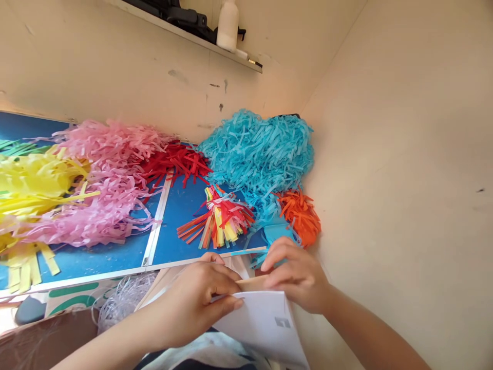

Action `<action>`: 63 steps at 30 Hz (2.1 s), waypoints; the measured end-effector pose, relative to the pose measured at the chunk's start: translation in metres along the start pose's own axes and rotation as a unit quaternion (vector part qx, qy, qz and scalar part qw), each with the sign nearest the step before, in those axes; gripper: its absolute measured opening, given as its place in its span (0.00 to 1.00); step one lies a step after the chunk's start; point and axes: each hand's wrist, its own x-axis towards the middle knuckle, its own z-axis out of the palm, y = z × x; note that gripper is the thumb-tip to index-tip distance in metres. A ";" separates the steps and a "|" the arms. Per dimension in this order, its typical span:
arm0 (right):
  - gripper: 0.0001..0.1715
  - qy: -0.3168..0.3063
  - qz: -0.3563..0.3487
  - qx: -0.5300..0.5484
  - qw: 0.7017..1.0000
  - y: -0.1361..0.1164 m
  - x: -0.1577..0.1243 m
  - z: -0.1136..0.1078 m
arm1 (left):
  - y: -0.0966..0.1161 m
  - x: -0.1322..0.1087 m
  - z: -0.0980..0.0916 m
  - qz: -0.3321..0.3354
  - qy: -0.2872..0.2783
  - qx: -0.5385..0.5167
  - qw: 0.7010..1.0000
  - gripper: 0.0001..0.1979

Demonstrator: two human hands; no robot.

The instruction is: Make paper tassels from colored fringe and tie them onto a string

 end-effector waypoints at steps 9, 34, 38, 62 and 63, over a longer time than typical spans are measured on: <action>0.07 0.385 0.144 0.075 0.909 -0.028 -0.046 0.020 | -0.030 -0.002 0.006 -0.096 0.142 -0.012 0.985 0.20; 0.09 0.437 0.391 0.212 0.782 0.003 -0.036 0.152 | -0.049 -0.007 0.049 -0.141 0.259 0.022 0.955 0.14; 0.08 0.443 0.388 0.189 0.786 0.003 -0.035 0.154 | -0.052 -0.005 0.052 -0.142 0.273 0.016 0.951 0.14; 0.19 0.391 0.434 -0.001 0.812 0.026 -0.056 0.136 | -0.052 -0.009 0.045 -0.221 0.301 -0.009 0.928 0.16; 0.21 0.377 0.431 -0.032 0.819 0.027 -0.058 0.135 | -0.052 -0.009 0.045 -0.218 0.295 -0.012 0.930 0.16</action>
